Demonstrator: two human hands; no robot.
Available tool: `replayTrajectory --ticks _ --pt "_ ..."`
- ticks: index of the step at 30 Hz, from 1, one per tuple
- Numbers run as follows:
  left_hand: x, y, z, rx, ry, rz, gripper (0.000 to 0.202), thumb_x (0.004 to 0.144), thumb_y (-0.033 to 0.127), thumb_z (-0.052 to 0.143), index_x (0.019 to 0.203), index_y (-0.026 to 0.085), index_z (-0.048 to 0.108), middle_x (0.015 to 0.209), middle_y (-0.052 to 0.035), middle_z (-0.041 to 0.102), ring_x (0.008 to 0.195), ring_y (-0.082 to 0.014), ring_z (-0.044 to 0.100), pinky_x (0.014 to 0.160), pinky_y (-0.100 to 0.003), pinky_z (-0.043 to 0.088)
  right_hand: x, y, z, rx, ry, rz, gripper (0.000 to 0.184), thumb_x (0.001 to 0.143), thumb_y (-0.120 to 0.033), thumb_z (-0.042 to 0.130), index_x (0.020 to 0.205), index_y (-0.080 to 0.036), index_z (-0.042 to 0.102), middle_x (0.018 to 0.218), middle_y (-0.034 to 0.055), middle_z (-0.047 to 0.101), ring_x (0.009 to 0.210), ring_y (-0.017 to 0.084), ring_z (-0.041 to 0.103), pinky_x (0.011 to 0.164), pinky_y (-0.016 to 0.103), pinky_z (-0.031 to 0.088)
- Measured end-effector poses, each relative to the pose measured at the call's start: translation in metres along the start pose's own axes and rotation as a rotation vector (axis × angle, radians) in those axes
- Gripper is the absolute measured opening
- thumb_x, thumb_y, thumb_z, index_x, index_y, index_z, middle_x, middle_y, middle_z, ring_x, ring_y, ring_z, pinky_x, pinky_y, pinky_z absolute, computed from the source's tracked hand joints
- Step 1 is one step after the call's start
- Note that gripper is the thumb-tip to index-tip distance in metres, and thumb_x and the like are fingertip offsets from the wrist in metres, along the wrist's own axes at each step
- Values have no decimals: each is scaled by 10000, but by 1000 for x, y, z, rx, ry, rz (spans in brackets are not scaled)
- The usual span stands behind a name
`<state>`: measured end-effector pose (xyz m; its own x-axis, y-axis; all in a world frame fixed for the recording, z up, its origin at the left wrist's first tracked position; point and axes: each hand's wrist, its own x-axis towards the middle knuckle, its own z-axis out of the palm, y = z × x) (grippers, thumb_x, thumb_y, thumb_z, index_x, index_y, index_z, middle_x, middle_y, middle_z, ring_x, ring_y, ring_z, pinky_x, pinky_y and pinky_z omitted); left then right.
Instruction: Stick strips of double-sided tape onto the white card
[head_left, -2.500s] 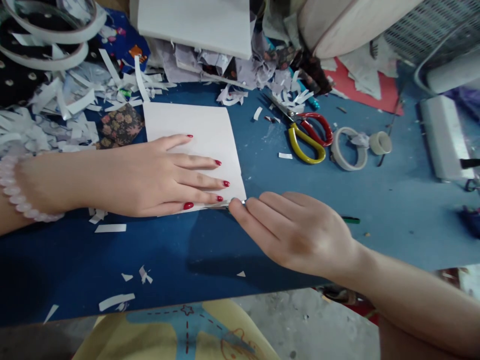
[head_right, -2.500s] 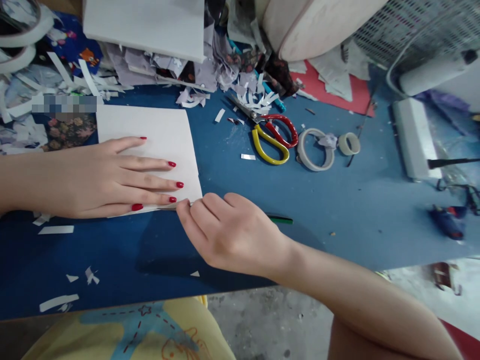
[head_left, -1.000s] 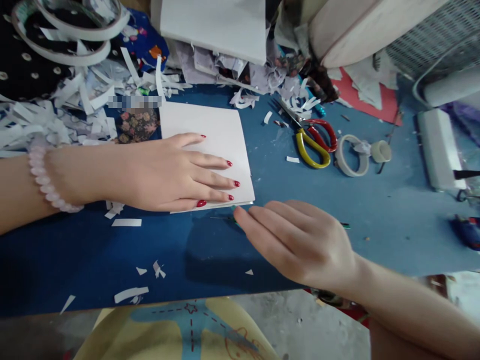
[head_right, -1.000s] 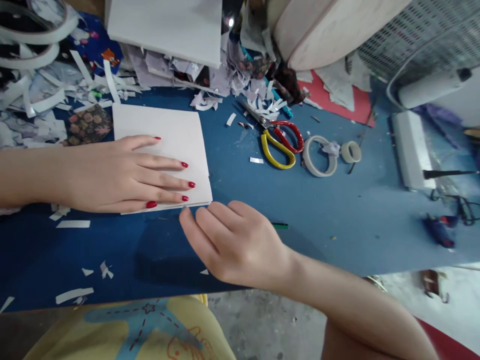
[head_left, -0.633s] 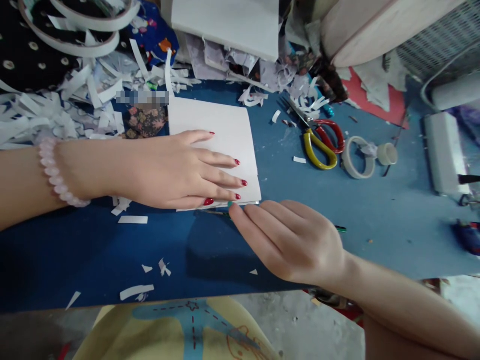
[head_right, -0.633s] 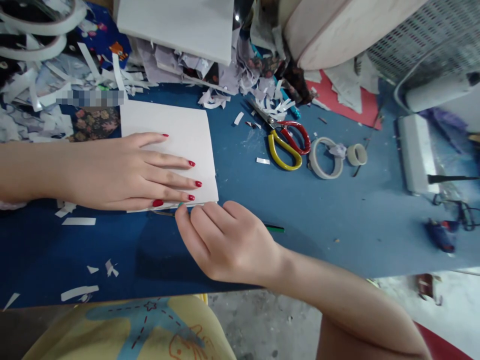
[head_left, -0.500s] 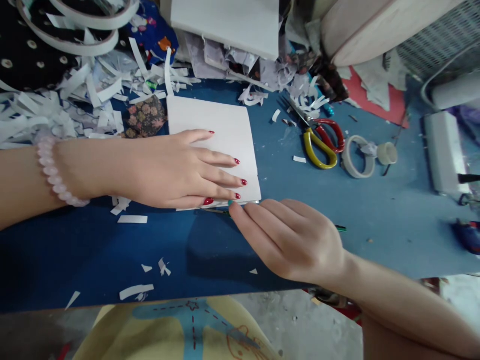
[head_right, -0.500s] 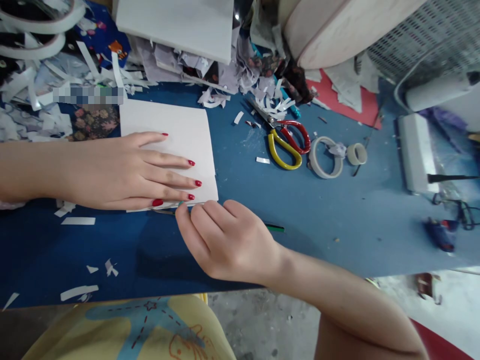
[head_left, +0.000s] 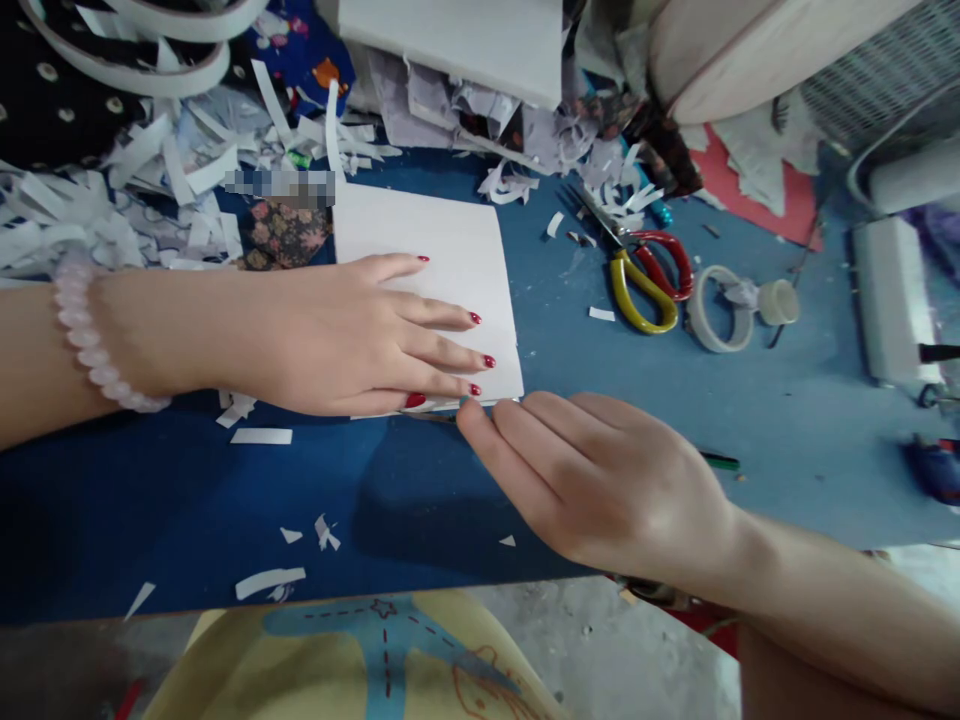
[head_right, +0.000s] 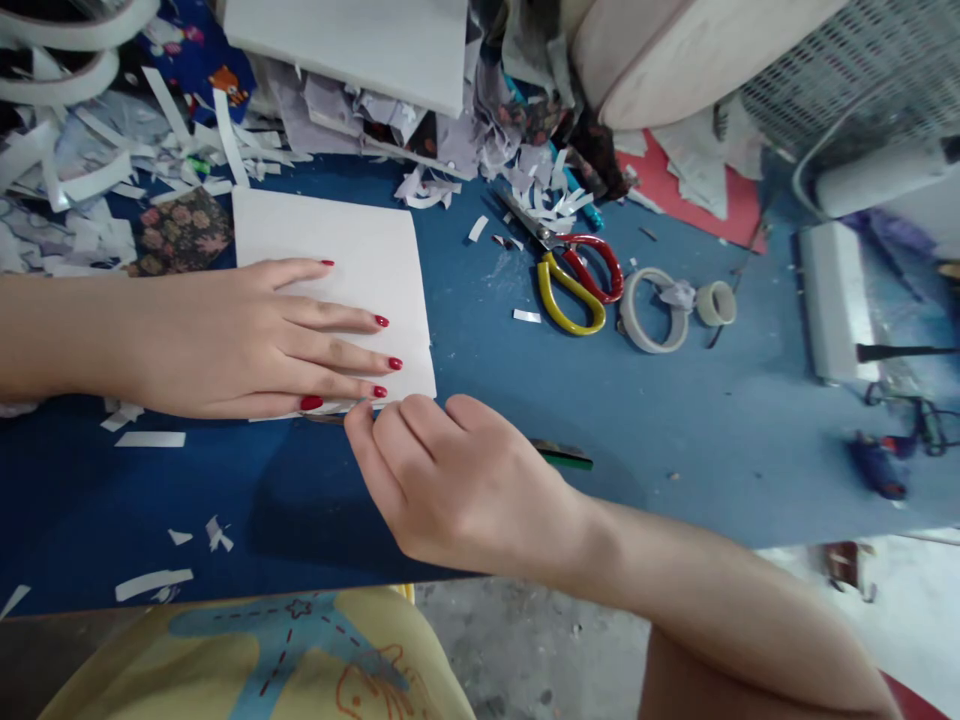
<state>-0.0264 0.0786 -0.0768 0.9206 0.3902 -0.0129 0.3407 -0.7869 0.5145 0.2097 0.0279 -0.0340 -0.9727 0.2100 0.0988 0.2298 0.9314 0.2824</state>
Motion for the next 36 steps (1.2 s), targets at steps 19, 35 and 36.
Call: replayTrajectory --ticks 19,35,36 --pt "-2 -4 2 76 6 66 484 1000 327 271 1378 338 572 1520 92 480 1494 -218 305 1243 -472 -1 -2 6 -5 22 -60 -16 182 927 -30 510 1032 -8 657 664 60 595 645 186 478 492 303 344" --pt "-2 -10 7 66 56 89 493 1022 403 215 1375 433 558 1476 163 513 1476 -225 344 1251 -474 80 -15 6 -1 13 -33 37 208 962 -20 440 1054 -23 627 696 57 633 628 181 517 485 309 363" --pt "-2 -10 8 68 65 91 488 1023 396 222 1373 439 559 1477 164 513 1472 -223 352 1251 -467 85 -16 7 -1 16 -34 42 205 969 -21 431 1054 -27 618 689 52 635 618 177 520 483 308 366"
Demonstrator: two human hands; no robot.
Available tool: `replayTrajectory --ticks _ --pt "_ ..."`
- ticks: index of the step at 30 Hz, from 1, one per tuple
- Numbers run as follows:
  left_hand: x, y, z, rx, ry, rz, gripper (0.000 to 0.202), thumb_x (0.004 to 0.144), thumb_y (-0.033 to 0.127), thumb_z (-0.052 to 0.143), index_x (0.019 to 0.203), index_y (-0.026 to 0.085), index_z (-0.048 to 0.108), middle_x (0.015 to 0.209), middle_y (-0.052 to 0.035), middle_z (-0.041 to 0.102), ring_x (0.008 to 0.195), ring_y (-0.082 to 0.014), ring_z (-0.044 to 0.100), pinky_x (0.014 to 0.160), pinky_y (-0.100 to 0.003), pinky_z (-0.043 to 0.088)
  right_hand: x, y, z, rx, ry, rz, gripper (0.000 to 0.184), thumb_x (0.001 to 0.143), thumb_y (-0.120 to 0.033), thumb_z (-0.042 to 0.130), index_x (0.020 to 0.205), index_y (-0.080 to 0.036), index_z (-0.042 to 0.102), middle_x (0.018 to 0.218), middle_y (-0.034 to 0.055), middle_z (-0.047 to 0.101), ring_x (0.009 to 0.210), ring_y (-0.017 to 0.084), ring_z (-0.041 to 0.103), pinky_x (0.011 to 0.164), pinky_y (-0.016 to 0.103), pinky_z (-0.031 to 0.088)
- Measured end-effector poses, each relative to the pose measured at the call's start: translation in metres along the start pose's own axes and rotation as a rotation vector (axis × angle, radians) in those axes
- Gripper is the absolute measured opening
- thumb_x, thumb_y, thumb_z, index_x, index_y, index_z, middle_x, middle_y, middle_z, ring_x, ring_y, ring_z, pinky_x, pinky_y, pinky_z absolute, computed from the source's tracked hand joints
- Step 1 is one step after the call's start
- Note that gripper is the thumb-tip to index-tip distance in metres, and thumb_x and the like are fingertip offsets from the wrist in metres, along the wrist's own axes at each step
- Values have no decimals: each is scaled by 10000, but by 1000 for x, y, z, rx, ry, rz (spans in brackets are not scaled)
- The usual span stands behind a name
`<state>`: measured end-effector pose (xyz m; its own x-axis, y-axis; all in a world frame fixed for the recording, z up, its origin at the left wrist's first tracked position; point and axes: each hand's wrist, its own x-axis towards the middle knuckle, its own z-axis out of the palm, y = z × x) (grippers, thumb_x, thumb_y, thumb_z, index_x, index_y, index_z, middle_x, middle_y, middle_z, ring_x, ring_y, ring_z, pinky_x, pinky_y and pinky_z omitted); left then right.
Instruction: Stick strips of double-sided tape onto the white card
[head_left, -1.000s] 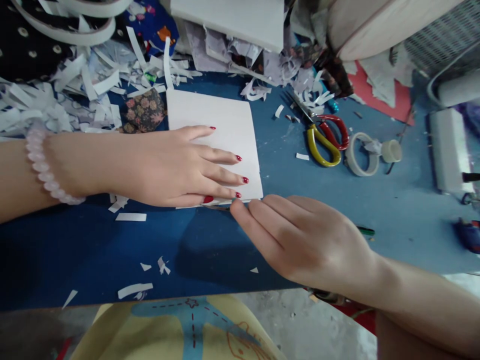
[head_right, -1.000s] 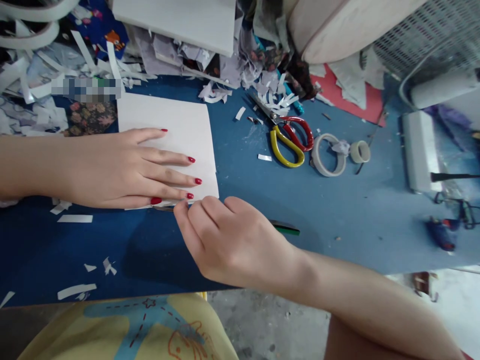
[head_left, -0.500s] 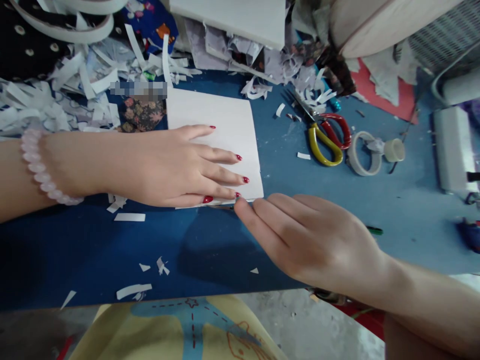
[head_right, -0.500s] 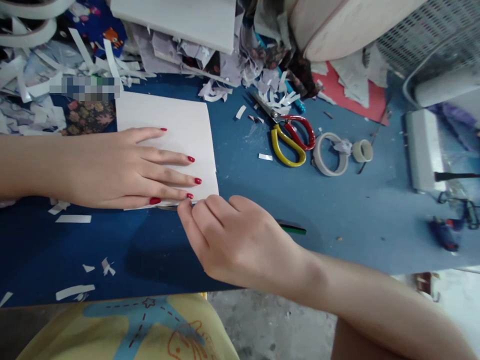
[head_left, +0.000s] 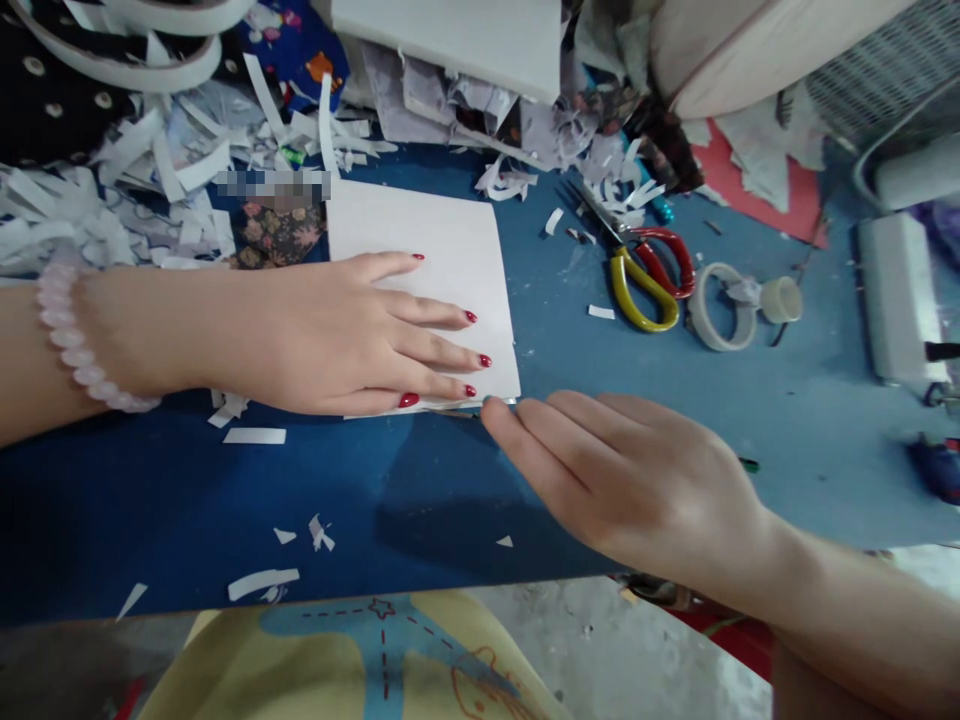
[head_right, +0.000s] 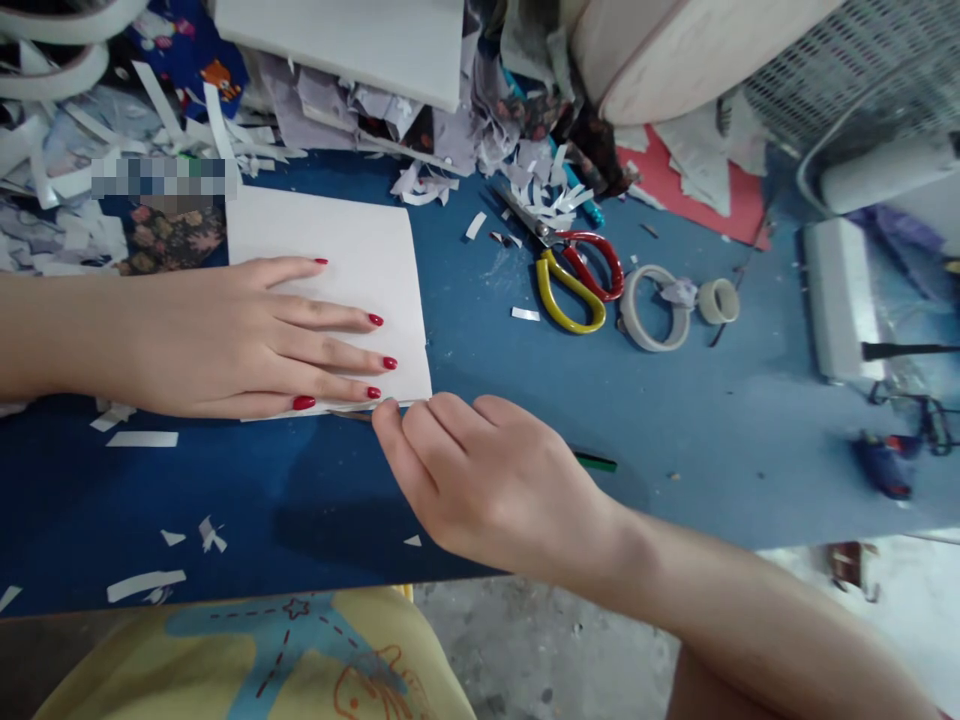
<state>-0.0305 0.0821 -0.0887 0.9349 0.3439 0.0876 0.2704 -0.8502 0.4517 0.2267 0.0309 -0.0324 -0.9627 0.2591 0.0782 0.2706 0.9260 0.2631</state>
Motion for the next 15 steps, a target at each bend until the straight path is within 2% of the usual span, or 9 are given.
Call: replayTrajectory --ticks 6,12,15 --pt "2 2 -2 -23 -73 -39 498 1013 397 237 1414 394 532 1505 136 486 1499 -242 291 1243 -504 43 -6 5 -7 112 -1 66 172 996 -52 431 1036 -64 598 697 52 664 592 153 539 489 306 392" --pt "3 3 -3 7 -60 -18 519 1013 380 207 1418 366 531 1509 115 485 1496 -231 299 1237 -515 38 9 -11 -1 130 127 -40 230 953 -58 451 1088 -35 637 767 94 695 686 188 598 480 304 403" --pt "3 5 -3 32 -59 -15 521 1005 357 214 1414 348 537 1505 106 493 1490 -227 311 1236 -517 40 22 -18 8 99 165 -49 196 938 -74 508 1062 -24 651 742 82 700 645 182 598 481 298 403"
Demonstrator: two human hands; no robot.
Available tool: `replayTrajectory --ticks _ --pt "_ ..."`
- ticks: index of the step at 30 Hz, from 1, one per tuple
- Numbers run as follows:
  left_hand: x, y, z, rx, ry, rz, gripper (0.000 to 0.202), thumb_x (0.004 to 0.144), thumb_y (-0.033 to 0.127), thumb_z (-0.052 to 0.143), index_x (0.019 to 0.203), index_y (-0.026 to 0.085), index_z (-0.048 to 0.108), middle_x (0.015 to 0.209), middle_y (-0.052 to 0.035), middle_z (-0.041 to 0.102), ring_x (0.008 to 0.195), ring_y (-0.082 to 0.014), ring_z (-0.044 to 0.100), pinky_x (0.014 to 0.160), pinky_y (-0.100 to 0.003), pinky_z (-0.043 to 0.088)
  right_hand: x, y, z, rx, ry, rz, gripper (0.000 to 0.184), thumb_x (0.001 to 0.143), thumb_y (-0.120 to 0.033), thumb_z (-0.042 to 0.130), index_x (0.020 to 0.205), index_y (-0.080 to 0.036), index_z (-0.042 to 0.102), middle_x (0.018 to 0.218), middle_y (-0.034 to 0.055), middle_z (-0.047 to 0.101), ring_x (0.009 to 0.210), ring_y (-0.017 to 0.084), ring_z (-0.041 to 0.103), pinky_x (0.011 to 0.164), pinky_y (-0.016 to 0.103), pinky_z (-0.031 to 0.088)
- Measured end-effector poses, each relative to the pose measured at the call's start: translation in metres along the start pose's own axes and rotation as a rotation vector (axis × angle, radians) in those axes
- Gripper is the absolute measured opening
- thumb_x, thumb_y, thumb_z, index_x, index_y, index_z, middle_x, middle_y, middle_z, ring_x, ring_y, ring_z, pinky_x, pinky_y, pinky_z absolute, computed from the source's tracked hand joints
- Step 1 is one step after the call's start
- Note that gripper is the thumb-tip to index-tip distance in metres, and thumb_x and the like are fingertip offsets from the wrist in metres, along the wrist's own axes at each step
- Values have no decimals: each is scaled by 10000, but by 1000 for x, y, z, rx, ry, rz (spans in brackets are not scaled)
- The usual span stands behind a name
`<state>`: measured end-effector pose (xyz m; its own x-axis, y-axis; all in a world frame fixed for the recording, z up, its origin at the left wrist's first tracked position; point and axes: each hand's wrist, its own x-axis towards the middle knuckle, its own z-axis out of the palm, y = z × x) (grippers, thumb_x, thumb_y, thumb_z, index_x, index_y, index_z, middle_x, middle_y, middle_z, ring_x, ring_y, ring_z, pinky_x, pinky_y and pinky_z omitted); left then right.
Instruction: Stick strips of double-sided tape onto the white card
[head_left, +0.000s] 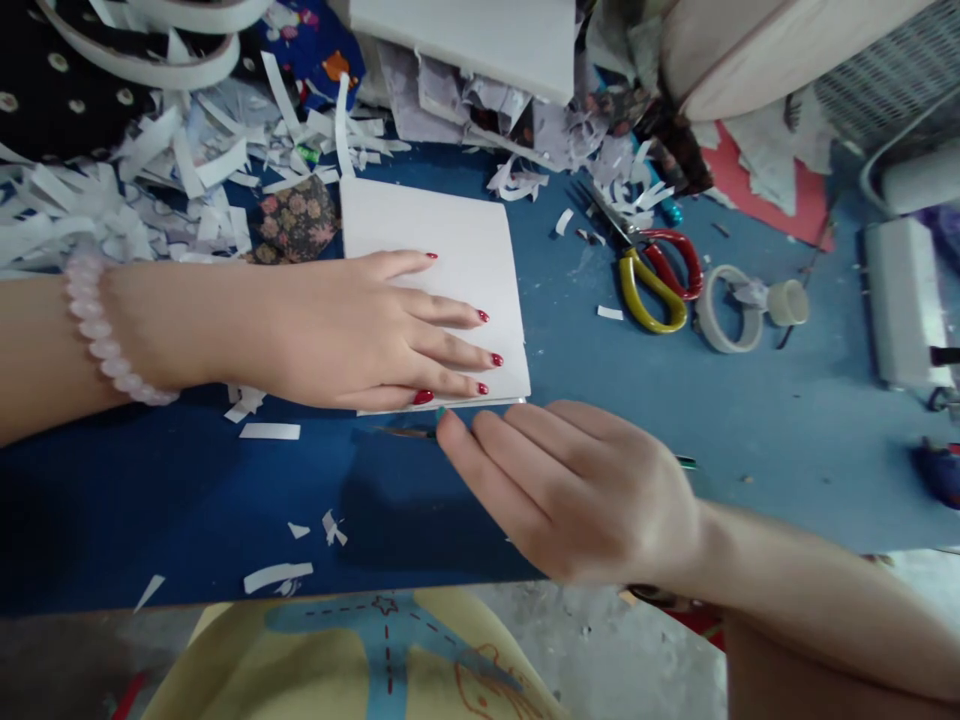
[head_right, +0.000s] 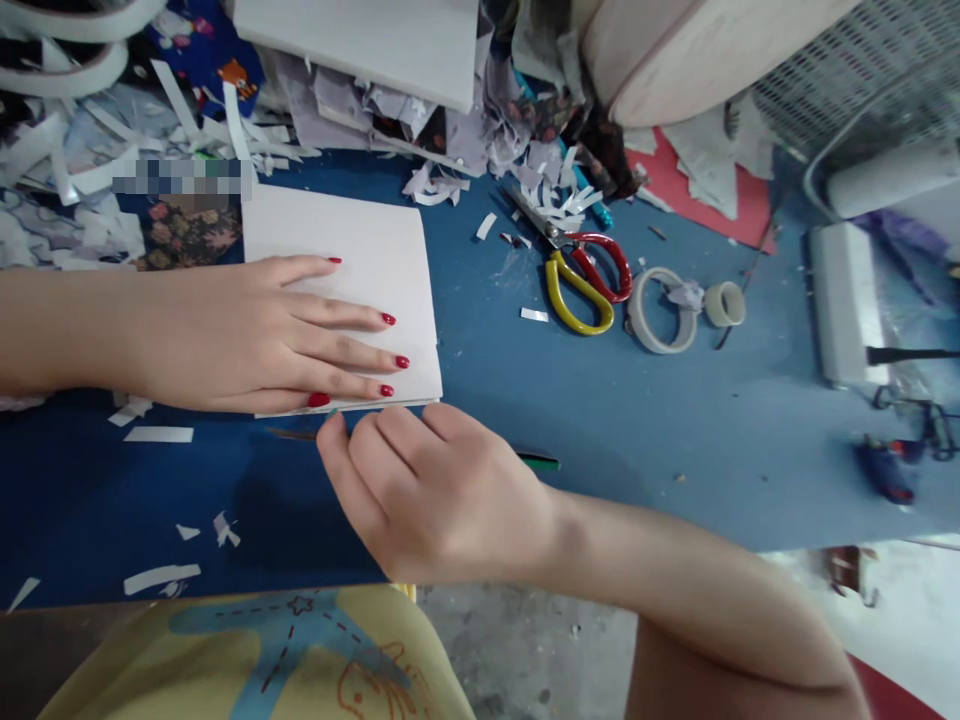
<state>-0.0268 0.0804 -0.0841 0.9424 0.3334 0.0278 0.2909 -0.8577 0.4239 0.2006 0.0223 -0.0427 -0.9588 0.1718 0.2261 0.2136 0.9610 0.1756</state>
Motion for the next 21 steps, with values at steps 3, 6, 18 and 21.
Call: replayTrajectory --ticks 3,6,18,21 --pt "1 2 0 7 -12 -12 514 989 357 249 1414 342 538 1508 101 492 1480 -225 331 1242 -501 42 8 -2 7 -19 7 3 156 927 -82 551 1031 -19 647 697 65 694 584 174 584 470 295 379" --pt "2 2 -1 6 -31 -26 513 972 368 283 1422 359 527 1505 116 493 1473 -227 348 1249 -482 32 10 -2 9 -17 10 -4 151 932 -81 545 1028 -18 642 693 66 695 581 174 593 474 293 372" --pt "1 4 -1 5 -47 -36 522 969 356 288 1439 327 514 1517 96 474 1502 -204 283 1242 -491 -2 10 -2 9 -38 12 0 151 930 -73 560 999 -23 686 667 62 680 565 173 573 448 296 370" --pt "-1 4 3 10 18 -17 534 983 352 248 1447 305 509 1512 78 483 1489 -195 317 1246 -465 -14 12 -1 6 -44 -15 -2 149 919 -79 584 1003 -17 691 653 52 659 567 168 550 458 296 358"
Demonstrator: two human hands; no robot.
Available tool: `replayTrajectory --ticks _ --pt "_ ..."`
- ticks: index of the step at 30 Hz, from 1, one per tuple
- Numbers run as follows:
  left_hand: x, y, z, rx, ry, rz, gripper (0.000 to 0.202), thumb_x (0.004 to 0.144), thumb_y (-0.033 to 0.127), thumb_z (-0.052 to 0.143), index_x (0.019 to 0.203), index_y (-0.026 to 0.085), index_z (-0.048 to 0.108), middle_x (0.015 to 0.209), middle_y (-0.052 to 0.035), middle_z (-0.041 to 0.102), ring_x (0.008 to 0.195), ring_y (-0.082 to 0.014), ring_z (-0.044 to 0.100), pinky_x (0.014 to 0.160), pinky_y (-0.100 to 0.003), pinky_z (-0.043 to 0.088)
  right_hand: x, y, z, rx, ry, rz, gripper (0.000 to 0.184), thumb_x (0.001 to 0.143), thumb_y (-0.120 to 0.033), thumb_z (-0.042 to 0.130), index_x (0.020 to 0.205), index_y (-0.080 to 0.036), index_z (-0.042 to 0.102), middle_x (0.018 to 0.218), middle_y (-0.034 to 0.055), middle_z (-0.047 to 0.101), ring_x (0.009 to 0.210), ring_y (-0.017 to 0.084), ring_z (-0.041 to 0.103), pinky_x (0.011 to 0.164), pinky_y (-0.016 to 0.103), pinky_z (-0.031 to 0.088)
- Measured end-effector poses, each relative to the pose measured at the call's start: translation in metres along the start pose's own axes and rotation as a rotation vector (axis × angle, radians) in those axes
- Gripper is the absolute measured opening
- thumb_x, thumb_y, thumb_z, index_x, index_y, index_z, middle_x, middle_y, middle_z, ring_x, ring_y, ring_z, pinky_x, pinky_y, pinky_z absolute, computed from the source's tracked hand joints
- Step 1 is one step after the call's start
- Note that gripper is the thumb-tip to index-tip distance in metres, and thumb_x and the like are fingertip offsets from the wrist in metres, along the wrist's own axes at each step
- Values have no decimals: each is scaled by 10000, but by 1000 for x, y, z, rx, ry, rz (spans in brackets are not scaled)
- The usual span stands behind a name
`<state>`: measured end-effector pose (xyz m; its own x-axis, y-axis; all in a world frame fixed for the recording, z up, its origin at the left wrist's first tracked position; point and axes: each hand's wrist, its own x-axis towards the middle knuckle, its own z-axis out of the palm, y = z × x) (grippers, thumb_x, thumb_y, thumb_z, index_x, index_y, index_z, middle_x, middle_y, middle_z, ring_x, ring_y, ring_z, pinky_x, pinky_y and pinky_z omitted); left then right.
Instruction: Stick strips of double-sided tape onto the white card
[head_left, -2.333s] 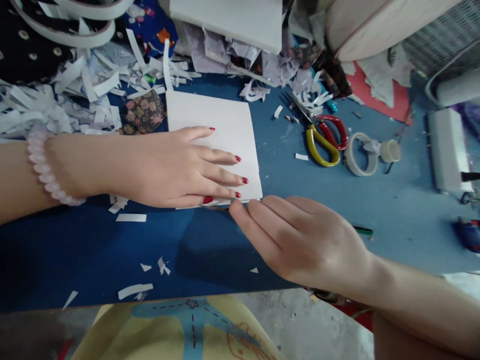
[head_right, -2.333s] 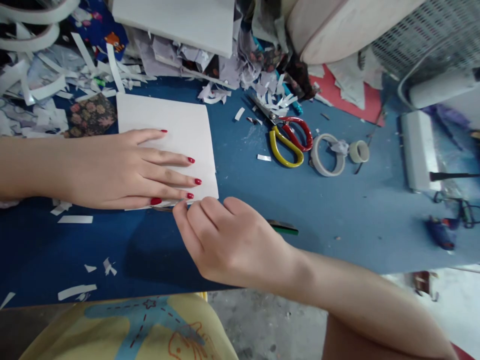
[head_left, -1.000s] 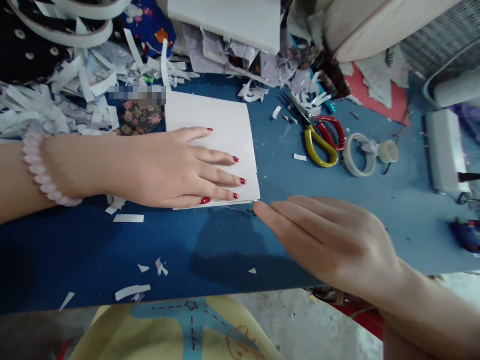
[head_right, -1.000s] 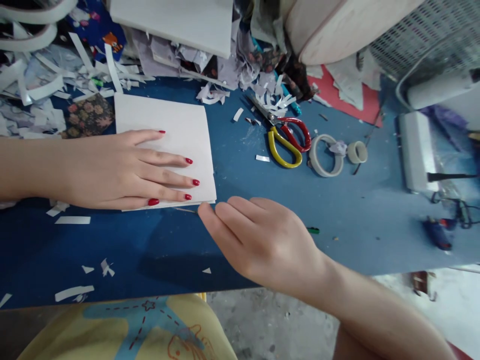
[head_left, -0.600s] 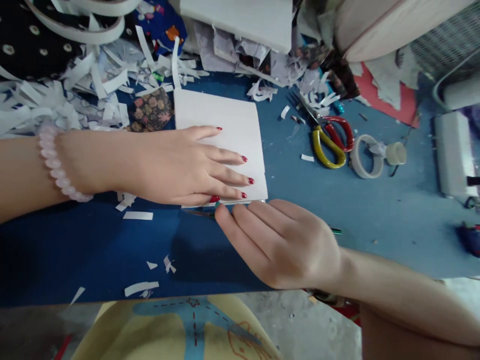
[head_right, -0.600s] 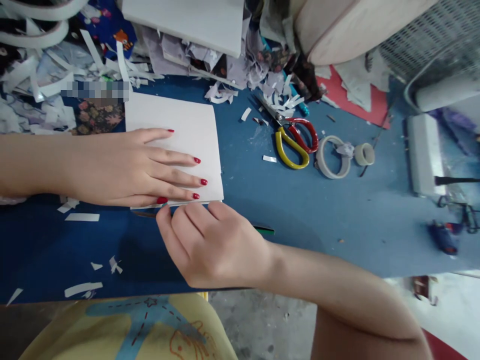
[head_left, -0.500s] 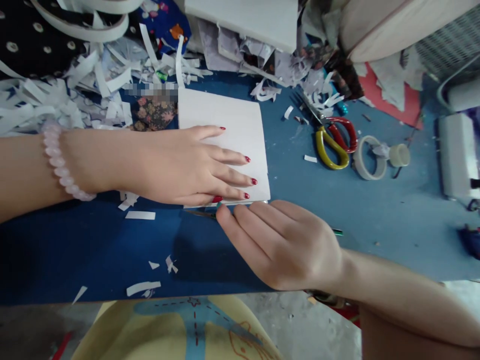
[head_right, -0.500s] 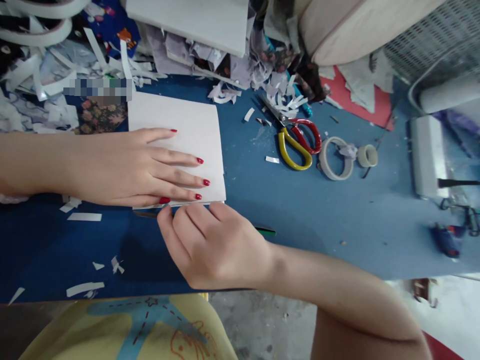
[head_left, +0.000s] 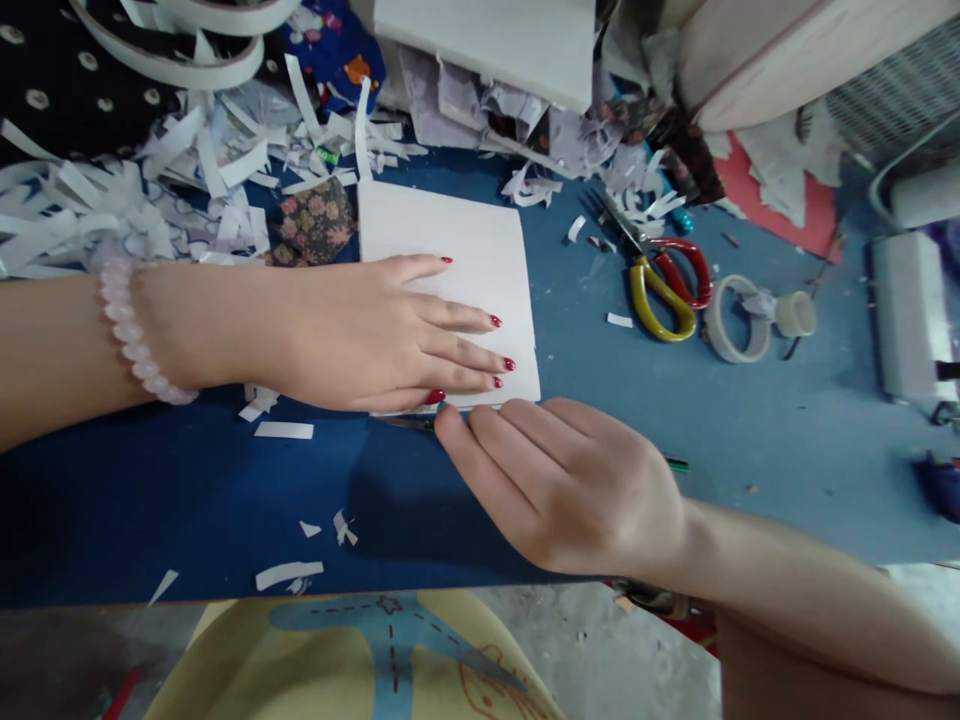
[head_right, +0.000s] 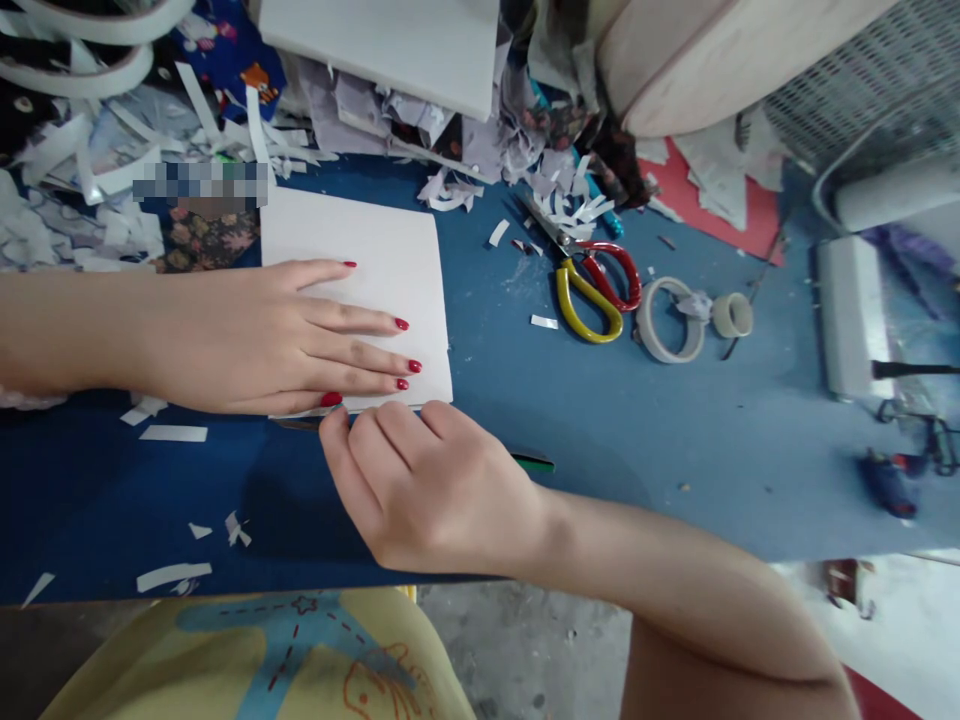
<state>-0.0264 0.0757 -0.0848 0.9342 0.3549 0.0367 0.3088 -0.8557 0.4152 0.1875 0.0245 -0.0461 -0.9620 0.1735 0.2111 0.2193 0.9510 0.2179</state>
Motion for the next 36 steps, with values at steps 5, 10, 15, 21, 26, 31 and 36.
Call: replayTrajectory --ticks 5,10,15,21,26,31,36 --pt "0 2 4 66 34 -36 587 970 389 225 1492 252 457 1588 27 358 1474 -240 350 1238 -459 -85 4 0 -6 -53 -55 -14 187 937 -80 541 1000 -47 714 651 40 641 579 157 516 477 288 328" --pt "4 5 0 41 -81 -109 624 938 412 235 1514 265 425 1586 63 343 1502 -249 284 1238 -482 -49 5 0 -9 -49 -66 -11 170 927 -75 557 1007 -21 697 655 51 642 578 168 525 467 298 327" --pt "5 3 0 -15 -61 -92 670 931 431 144 1502 251 445 1574 45 381 1504 -263 264 1220 -501 -51 4 1 -11 -56 -99 -17 178 923 -68 545 1035 -6 669 676 58 643 584 166 536 473 296 337" --pt "3 1 3 -61 16 -69 659 933 428 136 1467 290 496 1536 32 456 1494 -284 273 1219 -528 37 4 3 -14 -81 -127 -9 212 945 -81 495 974 -103 704 623 16 614 571 150 531 474 272 351" --pt "2 0 4 -73 -3 -73 684 923 460 126 1488 283 470 1535 26 459 1510 -302 210 1209 -546 8 3 6 -18 -45 -232 -7 287 971 -81 434 1043 -195 688 685 4 601 630 123 573 508 238 359" --pt "2 -2 5 -128 -8 -86 689 908 509 145 1507 328 432 1545 67 441 1525 -328 83 1204 -548 -11 -2 10 -19 -48 -186 -32 266 945 -59 452 1013 -113 703 714 50 650 656 166 594 513 263 404" --pt "2 -3 5 -132 -12 -71 710 894 515 131 1505 323 437 1546 70 439 1524 -349 31 1195 -577 -14 -5 11 -19 -41 -159 -32 263 933 -38 453 1020 -51 702 693 71 666 637 197 581 478 289 411"
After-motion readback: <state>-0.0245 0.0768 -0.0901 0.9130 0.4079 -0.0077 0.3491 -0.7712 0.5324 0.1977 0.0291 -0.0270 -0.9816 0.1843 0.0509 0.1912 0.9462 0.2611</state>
